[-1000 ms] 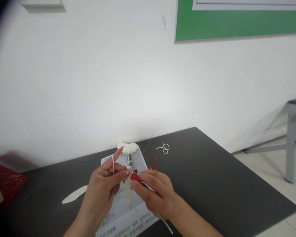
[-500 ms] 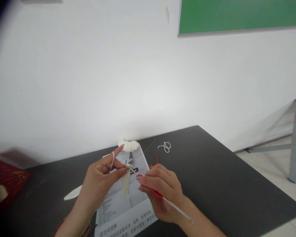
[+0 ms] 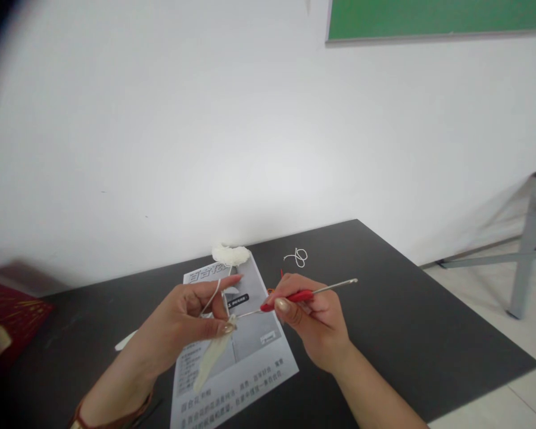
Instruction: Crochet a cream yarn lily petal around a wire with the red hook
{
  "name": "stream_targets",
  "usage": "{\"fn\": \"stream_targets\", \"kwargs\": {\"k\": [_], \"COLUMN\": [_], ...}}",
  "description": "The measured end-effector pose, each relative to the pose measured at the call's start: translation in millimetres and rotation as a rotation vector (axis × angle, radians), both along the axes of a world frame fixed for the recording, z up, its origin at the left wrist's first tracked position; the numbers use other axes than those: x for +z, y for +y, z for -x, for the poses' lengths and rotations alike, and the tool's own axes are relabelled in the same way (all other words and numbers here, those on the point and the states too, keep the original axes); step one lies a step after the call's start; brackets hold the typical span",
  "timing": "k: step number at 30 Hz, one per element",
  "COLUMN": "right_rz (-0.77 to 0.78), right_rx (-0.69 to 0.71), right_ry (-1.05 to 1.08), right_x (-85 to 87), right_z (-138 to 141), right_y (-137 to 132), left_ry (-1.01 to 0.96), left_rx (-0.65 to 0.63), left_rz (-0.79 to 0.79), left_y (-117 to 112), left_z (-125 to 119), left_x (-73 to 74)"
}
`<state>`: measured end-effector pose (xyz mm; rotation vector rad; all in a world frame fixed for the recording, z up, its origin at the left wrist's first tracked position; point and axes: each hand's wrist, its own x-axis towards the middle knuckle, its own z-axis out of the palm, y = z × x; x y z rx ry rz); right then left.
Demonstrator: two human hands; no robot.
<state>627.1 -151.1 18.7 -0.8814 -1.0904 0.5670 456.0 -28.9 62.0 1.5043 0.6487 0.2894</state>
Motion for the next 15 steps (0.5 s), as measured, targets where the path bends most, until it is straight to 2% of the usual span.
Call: {"fn": "stream_targets", "kwargs": {"k": [9, 15], "right_rz": [0.0, 0.013], "right_rx": [0.109, 0.128], "right_ry": [-0.056, 0.032], "right_x": [6.0, 3.5], "right_z": [-8.7, -9.1], "right_y": [-3.6, -1.9], "left_ry": [-0.052, -0.039], "left_rx": [-0.147, -0.181], "left_rz": [0.081, 0.106], "left_y": [4.6, 4.0], "left_z": [-0.9, 1.2], "left_x": [-9.5, -7.3]}}
